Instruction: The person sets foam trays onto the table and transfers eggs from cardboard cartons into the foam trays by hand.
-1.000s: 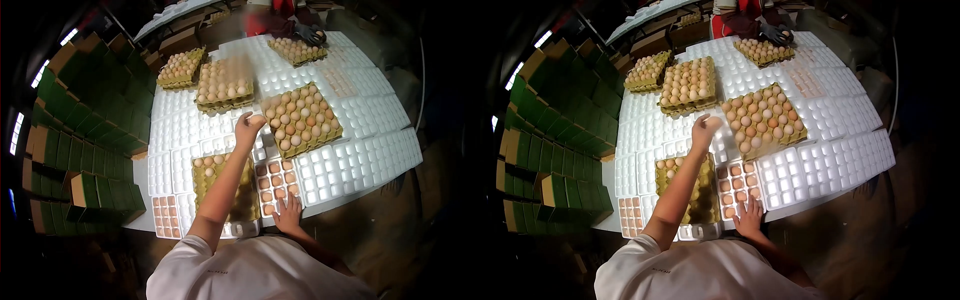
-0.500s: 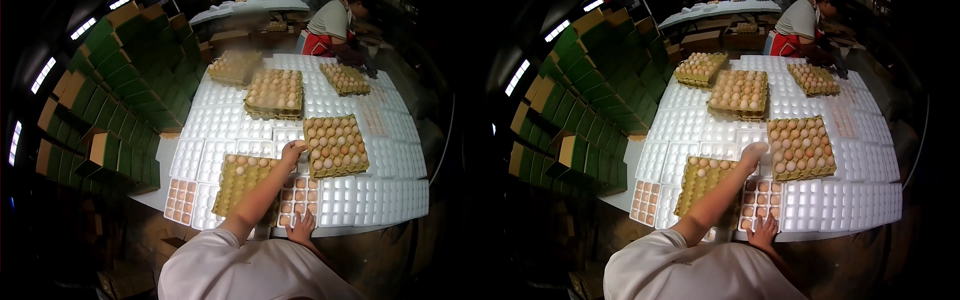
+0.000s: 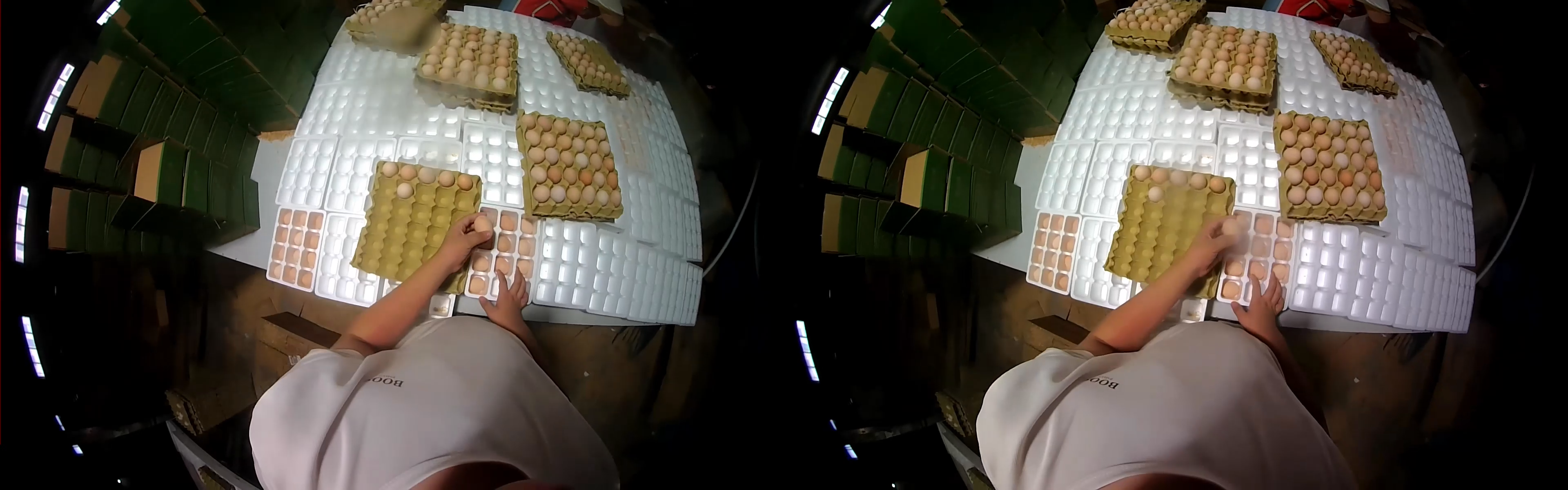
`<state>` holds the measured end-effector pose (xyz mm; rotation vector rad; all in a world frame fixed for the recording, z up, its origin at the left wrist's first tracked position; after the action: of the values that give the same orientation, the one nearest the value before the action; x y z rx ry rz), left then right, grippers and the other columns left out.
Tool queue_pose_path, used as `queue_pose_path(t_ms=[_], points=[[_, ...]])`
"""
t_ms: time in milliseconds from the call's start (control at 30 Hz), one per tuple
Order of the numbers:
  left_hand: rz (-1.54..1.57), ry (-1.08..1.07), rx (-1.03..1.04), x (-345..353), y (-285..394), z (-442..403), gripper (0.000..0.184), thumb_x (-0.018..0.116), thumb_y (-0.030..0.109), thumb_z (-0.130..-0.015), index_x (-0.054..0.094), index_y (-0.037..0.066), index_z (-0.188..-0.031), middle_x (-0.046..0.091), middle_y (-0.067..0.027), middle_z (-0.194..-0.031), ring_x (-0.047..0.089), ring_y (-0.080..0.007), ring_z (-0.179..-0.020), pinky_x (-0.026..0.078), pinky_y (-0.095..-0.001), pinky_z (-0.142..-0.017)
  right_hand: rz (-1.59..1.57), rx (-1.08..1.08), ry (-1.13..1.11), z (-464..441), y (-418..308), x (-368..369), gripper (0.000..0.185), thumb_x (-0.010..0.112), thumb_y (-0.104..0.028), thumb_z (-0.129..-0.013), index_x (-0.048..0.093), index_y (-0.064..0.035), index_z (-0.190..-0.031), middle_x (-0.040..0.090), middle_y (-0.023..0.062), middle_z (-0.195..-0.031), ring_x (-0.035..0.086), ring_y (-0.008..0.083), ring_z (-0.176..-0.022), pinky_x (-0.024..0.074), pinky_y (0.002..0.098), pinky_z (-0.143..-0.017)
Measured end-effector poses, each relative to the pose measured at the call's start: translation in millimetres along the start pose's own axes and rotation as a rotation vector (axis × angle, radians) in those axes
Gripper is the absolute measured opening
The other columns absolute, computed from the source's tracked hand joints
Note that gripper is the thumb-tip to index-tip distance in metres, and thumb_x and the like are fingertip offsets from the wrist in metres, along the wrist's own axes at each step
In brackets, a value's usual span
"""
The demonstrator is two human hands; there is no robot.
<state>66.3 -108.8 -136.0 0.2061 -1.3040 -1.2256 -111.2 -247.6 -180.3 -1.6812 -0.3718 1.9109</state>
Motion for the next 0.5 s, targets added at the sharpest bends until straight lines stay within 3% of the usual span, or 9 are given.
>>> queue_pose_path(t_ms=[67,133,200,267,367,433,467,500], points=[[-0.003,0.093,-0.013,-21,1,24,0.054,0.076,0.001,-0.092,0.053,-0.001,-0.141,0.068,-0.0087,-0.115,0.069,-0.0166,-0.098,0.061,-0.0303,-0.084,-0.035,0.001,-0.018,-2,6,-1,0.085,0.083,-0.036,-0.081,0.045,-0.0142,-0.154,0.018,0.0289,-0.166,0.018,0.0495,-0.150,0.0151,0.0649,-0.120],[0.013,0.161,-0.012,-41,11,52,0.052,0.075,0.001,-0.092,0.053,-0.001,-0.140,0.068,-0.0088,-0.115,0.069,-0.0162,-0.098,0.060,-0.0296,-0.084,-0.069,0.016,0.050,-6,12,-3,0.077,0.084,-0.029,-0.081,0.052,-0.0132,-0.150,0.027,0.0292,-0.163,0.026,0.0487,-0.149,0.0267,0.0592,-0.120],[0.089,0.235,0.039,-72,14,74,0.047,0.073,0.002,-0.093,0.055,-0.001,-0.135,0.067,-0.0088,-0.112,0.068,-0.0156,-0.093,0.059,-0.0284,-0.078,-0.099,0.036,0.162,-10,8,-12,0.063,0.080,-0.021,-0.087,0.055,-0.0083,-0.144,0.037,0.0285,-0.159,0.035,0.0485,-0.145,0.0310,0.0568,-0.119],[0.143,0.319,0.062,-99,24,99,0.040,0.068,0.003,-0.094,0.056,-0.001,-0.132,0.067,-0.0082,-0.107,0.067,-0.0161,-0.088,0.058,-0.0284,-0.075,-0.107,-0.108,0.271,-26,-6,-26,0.054,0.077,-0.016,-0.090,0.058,-0.0046,-0.140,0.050,0.0256,-0.149,0.046,0.0432,-0.139,0.0376,0.0507,-0.116],[0.260,0.467,0.173,-115,51,135,0.032,0.057,0.005,-0.094,0.058,0.000,-0.125,0.064,-0.0076,-0.098,0.064,-0.0176,-0.079,0.056,-0.0290,-0.069,-0.456,-0.209,0.154,-82,-35,-32,0.049,0.076,-0.015,-0.090,0.061,-0.0026,-0.135,0.061,0.0248,-0.136,0.058,0.0418,-0.125,0.0467,0.0461,-0.109],[0.205,0.494,0.198,-134,55,145,0.032,0.052,0.007,-0.092,0.059,0.000,-0.122,0.062,-0.0071,-0.093,0.062,-0.0178,-0.075,0.054,-0.0292,-0.068,-0.326,-0.262,0.160,-120,-76,-48,0.046,0.076,-0.013,-0.089,0.062,-0.0003,-0.132,0.064,0.0214,-0.134,0.063,0.0393,-0.120,0.0505,0.0419,-0.104],[0.176,0.507,0.215,-142,57,149,0.032,0.049,0.007,-0.091,0.059,0.000,-0.121,0.061,-0.0069,-0.091,0.061,-0.0179,-0.073,0.053,-0.0292,-0.067,-0.418,-0.161,0.064,-140,-95,-54,0.046,0.075,-0.013,-0.089,0.061,-0.0004,-0.132,0.062,0.0218,-0.136,0.061,0.0415,-0.123,0.0500,0.0437,-0.105],[0.134,0.562,0.220,-146,62,154,0.031,0.056,0.006,-0.092,0.060,0.000,-0.122,0.062,-0.0064,-0.091,0.060,-0.0154,-0.071,0.051,-0.0279,-0.064,-0.226,-0.310,0.216,-163,-106,-55,0.047,0.074,-0.013,-0.090,0.061,-0.0008,-0.133,0.062,0.0225,-0.137,0.060,0.0418,-0.124,0.0492,0.0447,-0.107]])
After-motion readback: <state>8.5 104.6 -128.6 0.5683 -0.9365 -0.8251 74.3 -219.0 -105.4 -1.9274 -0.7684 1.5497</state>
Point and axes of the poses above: each hand's wrist, its own z-axis away from the middle knuckle, its own x-axis out of the palm, y = z × x, the point moved 4 cm from there along -z, towards the middle knuckle
